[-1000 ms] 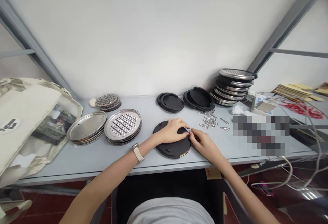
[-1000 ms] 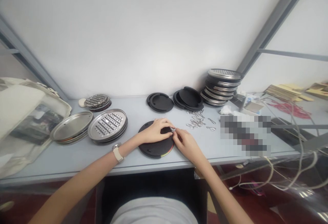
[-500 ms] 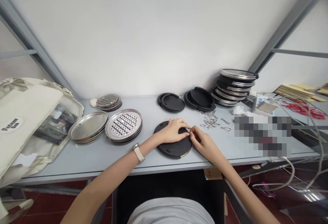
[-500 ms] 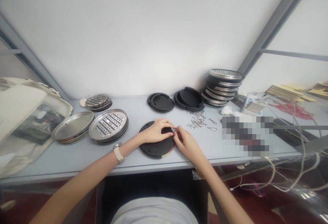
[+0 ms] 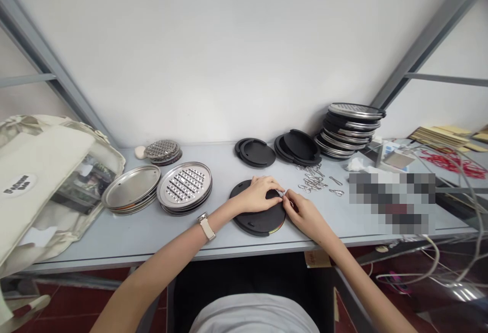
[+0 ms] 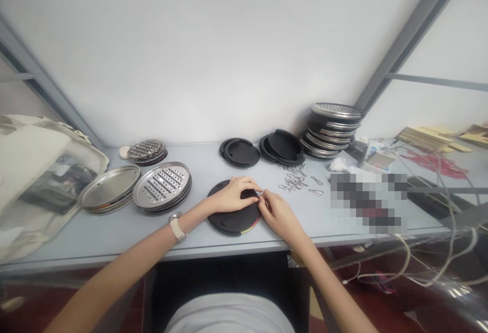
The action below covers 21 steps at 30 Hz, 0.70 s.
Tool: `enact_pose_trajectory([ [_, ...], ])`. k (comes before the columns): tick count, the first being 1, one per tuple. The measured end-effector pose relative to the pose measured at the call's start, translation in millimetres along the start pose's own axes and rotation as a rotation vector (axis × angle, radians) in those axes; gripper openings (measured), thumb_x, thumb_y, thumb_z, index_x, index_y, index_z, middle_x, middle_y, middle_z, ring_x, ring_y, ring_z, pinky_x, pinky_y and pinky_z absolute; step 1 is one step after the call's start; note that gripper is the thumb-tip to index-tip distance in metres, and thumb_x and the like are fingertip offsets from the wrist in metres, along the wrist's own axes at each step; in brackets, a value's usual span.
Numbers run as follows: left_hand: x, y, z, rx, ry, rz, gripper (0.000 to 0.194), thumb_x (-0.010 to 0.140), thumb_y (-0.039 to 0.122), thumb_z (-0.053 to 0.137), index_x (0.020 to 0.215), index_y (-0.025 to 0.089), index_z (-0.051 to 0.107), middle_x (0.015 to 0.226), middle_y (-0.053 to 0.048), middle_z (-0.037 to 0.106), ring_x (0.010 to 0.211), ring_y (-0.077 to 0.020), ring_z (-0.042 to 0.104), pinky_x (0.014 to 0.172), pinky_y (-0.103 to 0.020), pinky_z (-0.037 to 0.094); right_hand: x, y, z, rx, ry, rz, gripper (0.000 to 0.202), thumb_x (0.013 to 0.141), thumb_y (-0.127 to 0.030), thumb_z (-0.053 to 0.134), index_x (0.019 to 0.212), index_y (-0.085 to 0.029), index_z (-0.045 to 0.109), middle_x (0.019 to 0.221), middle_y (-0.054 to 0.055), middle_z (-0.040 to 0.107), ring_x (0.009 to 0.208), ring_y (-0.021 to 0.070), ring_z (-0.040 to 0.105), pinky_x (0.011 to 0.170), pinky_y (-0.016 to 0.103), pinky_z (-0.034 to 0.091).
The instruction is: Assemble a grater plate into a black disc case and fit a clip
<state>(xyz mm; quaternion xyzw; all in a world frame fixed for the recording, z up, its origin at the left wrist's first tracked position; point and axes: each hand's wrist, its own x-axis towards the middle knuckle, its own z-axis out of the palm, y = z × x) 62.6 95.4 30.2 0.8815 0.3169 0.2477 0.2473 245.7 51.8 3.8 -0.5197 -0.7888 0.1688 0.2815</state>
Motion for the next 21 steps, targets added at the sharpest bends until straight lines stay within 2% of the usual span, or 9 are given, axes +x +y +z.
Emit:
enact_pose_trajectory([
  [12,0.0,-0.4,0.9,-0.018,0.052,0.031,0.014,0.085,0.022,0.060,0.098,0.020,0.063,0.104,-0.003,0.067,0.104,-0.0195,0.058,0.096,-0.035,0.034,0.0,1.0,-0.1,-0.030,-0.012,-0.046,0.022,0.096,-0.028,0.034,0.079,-0.022,0.047,0.067,0.000,0.055,0.064,0.0177,0.054,0.061,0.027,0.037],
  [18,-0.9,0.3,0.9,-0.084,0.068,0.004,0.031,0.082,0.021,0.063,0.113,0.022,0.056,0.104,-0.002,0.068,0.103,-0.0188,0.061,0.098,-0.036,0.032,0.8,2.7,1.5,-0.067,0.016,-0.056,0.027,0.095,-0.029,0.036,0.069,-0.022,0.039,0.063,0.000,0.052,0.062,0.0176,0.053,0.058,0.027,0.035],
  [21,-0.8,0.6,0.1,-0.079,0.070,0.006,0.030,0.081,0.021,0.064,0.111,0.022,0.056,0.103,-0.001,0.068,0.103,-0.0190,0.061,0.098,-0.036,0.032,0.8,2.4,1.3,-0.069,0.016,-0.067,0.026,0.095,-0.028,0.035,0.070,-0.022,0.039,0.062,0.000,0.052,0.062,0.0177,0.053,0.058,0.027,0.035],
])
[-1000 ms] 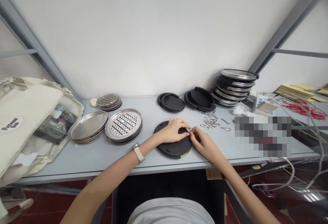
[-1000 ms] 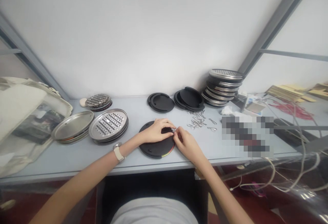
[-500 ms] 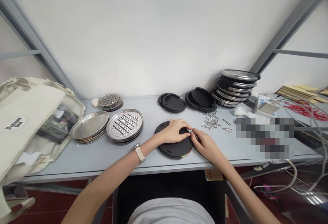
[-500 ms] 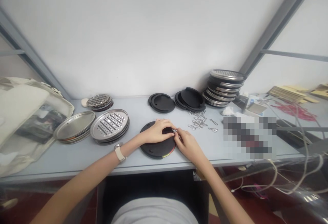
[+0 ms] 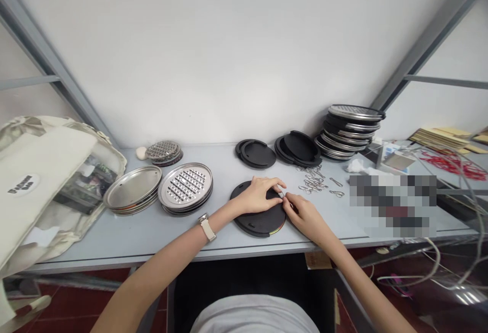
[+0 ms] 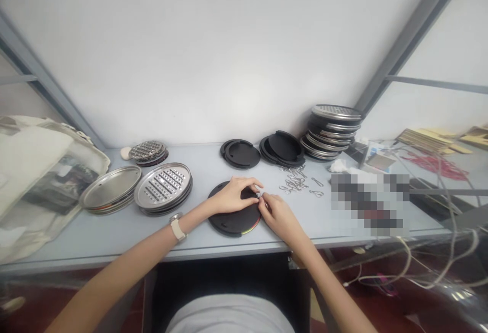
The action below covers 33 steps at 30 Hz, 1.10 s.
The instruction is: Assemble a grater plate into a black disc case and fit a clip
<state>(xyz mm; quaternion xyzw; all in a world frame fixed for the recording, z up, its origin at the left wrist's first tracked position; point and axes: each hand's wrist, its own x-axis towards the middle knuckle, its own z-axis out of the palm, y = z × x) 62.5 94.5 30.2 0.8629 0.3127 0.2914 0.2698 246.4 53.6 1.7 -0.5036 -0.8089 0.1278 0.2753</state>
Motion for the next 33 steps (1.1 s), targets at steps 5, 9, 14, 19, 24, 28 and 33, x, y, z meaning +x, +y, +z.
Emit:
enact_pose_trajectory([
  [5,1.2,1.4,-2.0,-0.002,-0.003,0.023,0.022,0.082,0.020,0.064,0.103,0.020,0.060,0.099,-0.001,0.069,0.100,-0.0177,0.062,0.097,-0.034,0.033,-0.2,-1.1,-0.1,-0.006,0.002,-0.014,0.025,0.095,-0.027,0.035,0.070,-0.023,0.039,0.062,0.001,0.053,0.063,0.0185,0.053,0.059,0.028,0.036],
  [9,1.4,1.4,-1.6,-0.004,-0.018,0.016,0.022,0.082,0.020,0.063,0.104,0.020,0.060,0.099,-0.002,0.069,0.100,-0.0178,0.063,0.098,-0.033,0.033,-0.3,-2.6,0.5,-0.015,0.014,-0.018,0.024,0.093,-0.026,0.036,0.070,-0.023,0.038,0.061,0.001,0.053,0.062,0.0190,0.053,0.059,0.028,0.037],
  [14,0.9,-0.4,0.1,-0.003,-0.010,0.026,0.023,0.082,0.019,0.063,0.105,0.021,0.059,0.099,-0.001,0.070,0.100,-0.0171,0.063,0.100,-0.034,0.031,-0.9,-3.4,0.6,-0.048,0.038,-0.006,0.024,0.093,-0.027,0.036,0.069,-0.023,0.037,0.059,0.001,0.051,0.060,0.0195,0.052,0.057,0.028,0.037],
  [19,1.1,0.7,-0.7,-0.004,-0.020,0.027,0.023,0.081,0.019,0.063,0.104,0.021,0.060,0.099,0.000,0.070,0.100,-0.0178,0.063,0.100,-0.034,0.032,-1.6,-3.9,0.5,-0.070,0.045,-0.004,0.024,0.094,-0.028,0.036,0.071,-0.023,0.040,0.061,0.003,0.055,0.061,0.0201,0.053,0.057,0.029,0.039],
  [24,1.3,1.2,-1.2,-0.019,-0.017,0.040,0.024,0.081,0.017,0.063,0.104,0.020,0.060,0.099,-0.001,0.070,0.098,-0.0166,0.063,0.097,-0.030,0.037,-1.4,-5.0,0.0,-0.099,0.069,-0.016,0.020,0.092,-0.027,0.036,0.075,-0.022,0.045,0.061,0.004,0.057,0.060,0.0202,0.055,0.055,0.029,0.040],
  [28,1.5,-0.1,-0.6,-0.032,-0.003,0.065,0.024,0.081,0.016,0.063,0.104,0.020,0.060,0.097,-0.001,0.069,0.097,-0.0157,0.064,0.096,-0.029,0.038,-2.1,-5.0,0.1,-0.116,0.077,-0.011,0.022,0.093,-0.028,0.036,0.073,-0.022,0.045,0.062,0.004,0.057,0.059,0.0198,0.055,0.054,0.029,0.039],
  [33,1.4,-0.3,-0.1,-0.041,0.005,0.072,0.023,0.080,0.016,0.063,0.103,0.020,0.061,0.097,-0.001,0.069,0.096,-0.0159,0.064,0.096,-0.029,0.038,-3.1,-3.1,1.4,-0.123,0.088,-0.011,0.022,0.093,-0.029,0.035,0.074,-0.022,0.045,0.063,0.004,0.057,0.059,0.0192,0.055,0.055,0.028,0.040],
])
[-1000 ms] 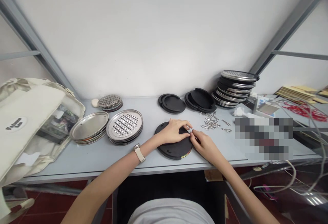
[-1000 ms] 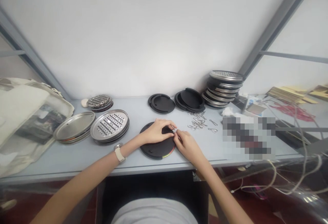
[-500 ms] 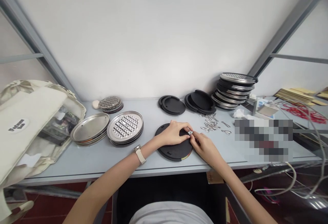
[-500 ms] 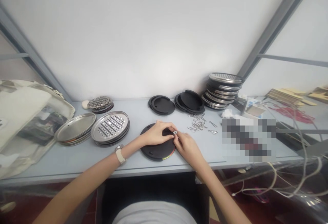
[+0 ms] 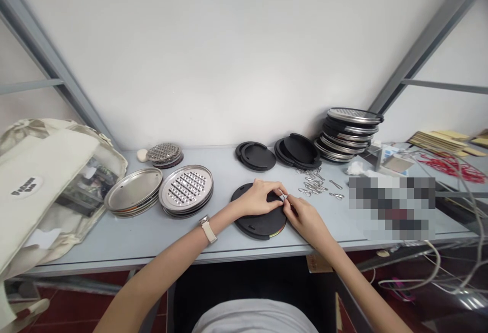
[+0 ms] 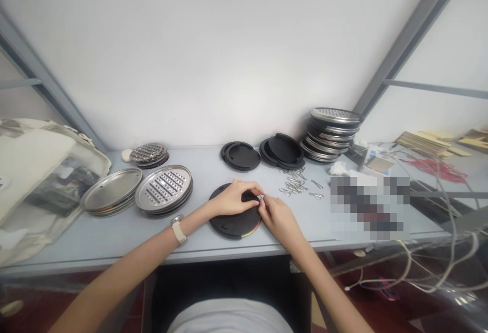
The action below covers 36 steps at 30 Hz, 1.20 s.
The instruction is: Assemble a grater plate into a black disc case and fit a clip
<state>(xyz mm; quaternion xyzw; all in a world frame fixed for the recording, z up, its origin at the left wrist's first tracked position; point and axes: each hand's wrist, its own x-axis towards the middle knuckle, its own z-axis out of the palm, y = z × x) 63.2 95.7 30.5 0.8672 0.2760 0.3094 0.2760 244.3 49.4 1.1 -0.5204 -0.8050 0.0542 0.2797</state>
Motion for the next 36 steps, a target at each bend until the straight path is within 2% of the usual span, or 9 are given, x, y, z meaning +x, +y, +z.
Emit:
enact_pose_trajectory([
  [6,0.0,0.5,-0.5,-0.018,-0.013,-0.017,0.023,0.081,0.014,0.061,0.104,0.019,0.061,0.097,-0.002,0.070,0.096,-0.0162,0.064,0.095,-0.029,0.040,-0.8,0.3,0.5,-0.014,0.040,-0.016,0.023,0.092,-0.027,0.036,0.070,-0.023,0.040,0.059,0.001,0.052,0.054,0.0167,0.050,0.053,0.027,0.037],
  [11,-0.5,-0.2,-0.2,-0.031,-0.006,-0.014,0.024,0.084,0.010,0.052,0.105,0.019,0.059,0.094,-0.002,0.069,0.091,-0.0145,0.064,0.092,-0.028,0.041,-0.9,-0.7,-1.2,0.028,0.083,0.063,0.026,0.094,-0.028,0.034,0.068,-0.025,0.031,0.054,-0.004,0.042,0.048,0.0141,0.041,0.049,0.025,0.033],
  [15,-1.2,-0.9,1.1,0.093,0.043,-0.070,0.022,0.081,0.016,0.058,0.103,0.020,0.058,0.102,-0.004,0.064,0.101,-0.0187,0.059,0.097,-0.035,0.038,0.1,-0.1,-0.9,0.057,0.093,0.091,0.025,0.095,-0.029,0.034,0.070,-0.025,0.032,0.053,-0.005,0.040,0.045,0.0136,0.039,0.048,0.025,0.032],
  [17,-1.6,-1.6,2.1,0.135,0.060,-0.100,0.023,0.079,0.020,0.060,0.102,0.020,0.057,0.098,-0.003,0.061,0.097,-0.0191,0.058,0.095,-0.036,0.039,0.4,0.4,-0.3,0.064,0.090,0.095,0.024,0.095,-0.030,0.033,0.071,-0.025,0.032,0.053,-0.006,0.040,0.044,0.0138,0.039,0.048,0.025,0.032],
  [21,-2.4,-0.4,3.4,0.043,0.000,-0.065,0.031,0.075,0.016,0.058,0.106,0.019,0.053,0.087,-0.001,0.059,0.082,-0.0153,0.057,0.083,-0.030,0.046,0.6,0.7,0.4,0.084,0.060,0.097,0.023,0.096,-0.030,0.032,0.073,-0.025,0.032,0.055,-0.005,0.042,0.046,0.0146,0.042,0.049,0.025,0.033],
  [25,-3.1,3.0,4.3,-0.052,-0.042,-0.065,0.036,0.070,0.014,0.059,0.105,0.018,0.051,0.084,0.000,0.058,0.078,-0.0138,0.056,0.077,-0.027,0.047,0.9,0.8,0.4,0.078,-0.011,0.049,0.023,0.096,-0.030,0.032,0.074,-0.024,0.037,0.058,-0.003,0.046,0.052,0.0164,0.048,0.053,0.026,0.035],
  [29,-4.3,3.6,4.9,-0.014,-0.004,-0.092,0.031,0.070,0.017,0.061,0.099,0.019,0.051,0.089,-0.001,0.054,0.082,-0.0147,0.054,0.078,-0.028,0.046,1.2,1.4,-0.9,0.057,-0.058,-0.018,0.024,0.095,-0.028,0.034,0.072,-0.023,0.042,0.061,0.001,0.052,0.059,0.0180,0.052,0.056,0.027,0.037],
  [33,-4.9,4.7,3.8,0.005,0.000,-0.106,0.028,0.072,0.020,0.062,0.098,0.020,0.052,0.102,-0.003,0.053,0.087,-0.0150,0.055,0.086,-0.030,0.045,1.1,0.9,-3.0,0.081,-0.073,-0.001,0.026,0.094,-0.028,0.036,0.069,-0.023,0.043,0.060,0.000,0.053,0.059,0.0177,0.052,0.055,0.027,0.036],
  [36,-4.0,7.6,2.5,0.040,0.001,-0.069,0.025,0.075,0.020,0.061,0.099,0.020,0.053,0.103,-0.003,0.057,0.089,-0.0157,0.057,0.091,-0.032,0.042,1.0,0.1,-3.8,0.085,-0.067,0.015,0.025,0.093,-0.027,0.038,0.068,-0.023,0.043,0.059,0.000,0.053,0.058,0.0175,0.053,0.055,0.027,0.036],
])
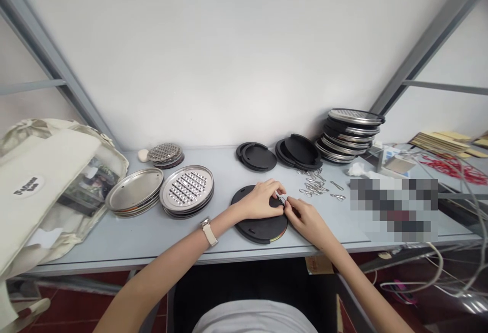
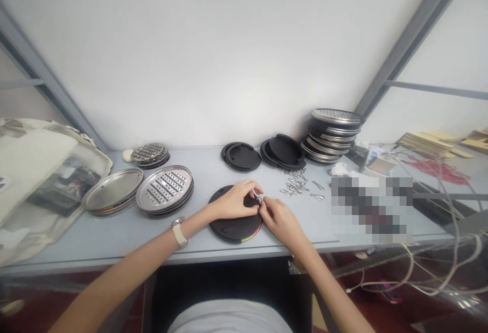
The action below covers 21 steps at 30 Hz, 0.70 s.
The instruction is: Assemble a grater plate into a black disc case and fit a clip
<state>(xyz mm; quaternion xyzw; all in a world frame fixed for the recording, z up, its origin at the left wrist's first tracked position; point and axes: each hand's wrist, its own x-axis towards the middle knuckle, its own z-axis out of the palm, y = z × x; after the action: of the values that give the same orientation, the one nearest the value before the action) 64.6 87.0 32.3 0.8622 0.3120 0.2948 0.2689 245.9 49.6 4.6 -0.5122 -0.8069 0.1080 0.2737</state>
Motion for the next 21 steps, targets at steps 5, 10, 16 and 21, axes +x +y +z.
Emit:
enact_pose_trajectory([
  [5,1.2,2.8,-0.8,0.024,0.009,0.028,0.026,0.075,0.018,0.060,0.100,0.020,0.054,0.100,-0.001,0.063,0.091,-0.0167,0.059,0.094,-0.032,0.038,-0.6,-0.2,-0.1,0.002,-0.001,0.013,0.025,0.092,-0.027,0.040,0.067,-0.023,0.042,0.059,0.000,0.053,0.058,0.0172,0.052,0.054,0.026,0.036],
  [10,0.8,3.2,-1.8,0.026,0.008,0.031,0.027,0.075,0.018,0.060,0.102,0.020,0.055,0.103,-0.002,0.065,0.098,-0.0186,0.060,0.096,-0.033,0.036,-0.6,-0.2,0.5,0.005,-0.012,0.014,0.024,0.092,-0.027,0.039,0.069,-0.023,0.045,0.059,0.000,0.054,0.059,0.0178,0.054,0.056,0.026,0.036],
  [16,1.3,2.7,-1.5,0.002,0.004,0.024,0.027,0.076,0.017,0.060,0.102,0.020,0.057,0.101,-0.002,0.067,0.097,-0.0182,0.061,0.096,-0.032,0.035,0.2,0.6,1.1,0.006,-0.020,0.014,0.024,0.093,-0.027,0.039,0.070,-0.022,0.046,0.060,0.000,0.054,0.060,0.0182,0.054,0.057,0.027,0.036],
  [21,1.2,2.3,-1.5,-0.013,0.015,0.011,0.029,0.075,0.016,0.061,0.103,0.020,0.057,0.095,0.001,0.068,0.094,-0.0166,0.063,0.096,-0.032,0.033,-1.0,-0.2,-0.4,0.021,-0.030,0.029,0.024,0.093,-0.028,0.039,0.071,-0.022,0.046,0.062,0.001,0.055,0.062,0.0181,0.054,0.058,0.027,0.035],
])
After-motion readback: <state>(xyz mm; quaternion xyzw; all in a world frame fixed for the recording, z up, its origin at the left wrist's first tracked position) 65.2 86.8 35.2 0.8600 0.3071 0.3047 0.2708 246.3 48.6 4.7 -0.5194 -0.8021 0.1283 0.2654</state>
